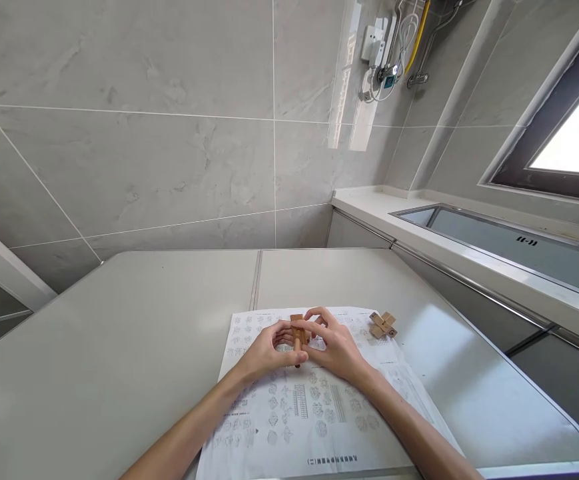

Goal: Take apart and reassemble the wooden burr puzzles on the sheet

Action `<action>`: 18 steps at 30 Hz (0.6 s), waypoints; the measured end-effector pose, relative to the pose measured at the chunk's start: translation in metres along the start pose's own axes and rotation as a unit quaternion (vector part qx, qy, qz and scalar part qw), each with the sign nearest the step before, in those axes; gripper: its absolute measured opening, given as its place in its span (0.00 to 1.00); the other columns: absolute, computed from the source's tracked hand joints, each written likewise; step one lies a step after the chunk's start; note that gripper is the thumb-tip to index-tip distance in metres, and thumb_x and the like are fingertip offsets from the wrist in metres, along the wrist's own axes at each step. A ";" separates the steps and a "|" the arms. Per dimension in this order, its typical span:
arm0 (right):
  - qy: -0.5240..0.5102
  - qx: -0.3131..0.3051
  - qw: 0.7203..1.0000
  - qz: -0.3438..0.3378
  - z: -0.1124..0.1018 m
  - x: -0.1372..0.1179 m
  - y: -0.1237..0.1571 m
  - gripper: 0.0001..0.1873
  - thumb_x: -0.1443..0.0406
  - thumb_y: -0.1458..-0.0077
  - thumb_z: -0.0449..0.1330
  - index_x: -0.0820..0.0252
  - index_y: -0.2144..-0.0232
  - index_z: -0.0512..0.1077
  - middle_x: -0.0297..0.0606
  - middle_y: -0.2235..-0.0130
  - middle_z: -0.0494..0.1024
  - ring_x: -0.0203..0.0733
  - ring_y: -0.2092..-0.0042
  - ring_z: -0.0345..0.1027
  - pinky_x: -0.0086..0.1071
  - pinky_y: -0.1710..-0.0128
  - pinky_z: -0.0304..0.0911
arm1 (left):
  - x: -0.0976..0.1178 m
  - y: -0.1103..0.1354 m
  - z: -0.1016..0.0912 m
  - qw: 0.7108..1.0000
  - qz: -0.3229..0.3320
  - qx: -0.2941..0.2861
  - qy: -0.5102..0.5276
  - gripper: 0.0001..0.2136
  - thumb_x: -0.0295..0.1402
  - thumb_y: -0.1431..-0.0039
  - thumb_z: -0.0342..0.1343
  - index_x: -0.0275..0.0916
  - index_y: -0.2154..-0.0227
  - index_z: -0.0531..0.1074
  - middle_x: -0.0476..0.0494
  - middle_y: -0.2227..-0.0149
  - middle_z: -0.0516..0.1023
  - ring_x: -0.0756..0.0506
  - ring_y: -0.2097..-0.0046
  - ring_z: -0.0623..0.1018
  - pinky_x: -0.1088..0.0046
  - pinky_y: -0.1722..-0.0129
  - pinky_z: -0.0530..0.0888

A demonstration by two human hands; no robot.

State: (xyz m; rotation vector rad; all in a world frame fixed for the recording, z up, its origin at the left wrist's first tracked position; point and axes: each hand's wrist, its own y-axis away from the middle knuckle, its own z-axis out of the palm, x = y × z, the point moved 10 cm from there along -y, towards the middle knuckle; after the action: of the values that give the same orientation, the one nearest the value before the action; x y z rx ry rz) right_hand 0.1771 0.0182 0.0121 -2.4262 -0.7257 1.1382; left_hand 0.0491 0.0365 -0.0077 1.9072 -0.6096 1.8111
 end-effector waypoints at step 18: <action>0.057 0.045 0.997 -0.025 0.001 -0.003 0.001 0.17 0.68 0.34 0.64 0.41 0.48 0.80 0.40 0.52 0.72 0.43 0.60 0.74 0.34 0.67 0.69 | -0.006 0.000 -0.006 1.000 0.012 0.013 -0.026 0.28 0.36 0.50 0.76 0.40 0.46 0.76 0.35 0.45 0.82 0.32 0.41 0.79 0.53 0.37 0.72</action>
State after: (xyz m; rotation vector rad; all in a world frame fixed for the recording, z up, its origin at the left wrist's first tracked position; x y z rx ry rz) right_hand 0.1750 0.0157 0.0129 -2.3634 -0.6807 0.9832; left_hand 0.0442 0.0398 -0.0137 1.9783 -0.6314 1.7961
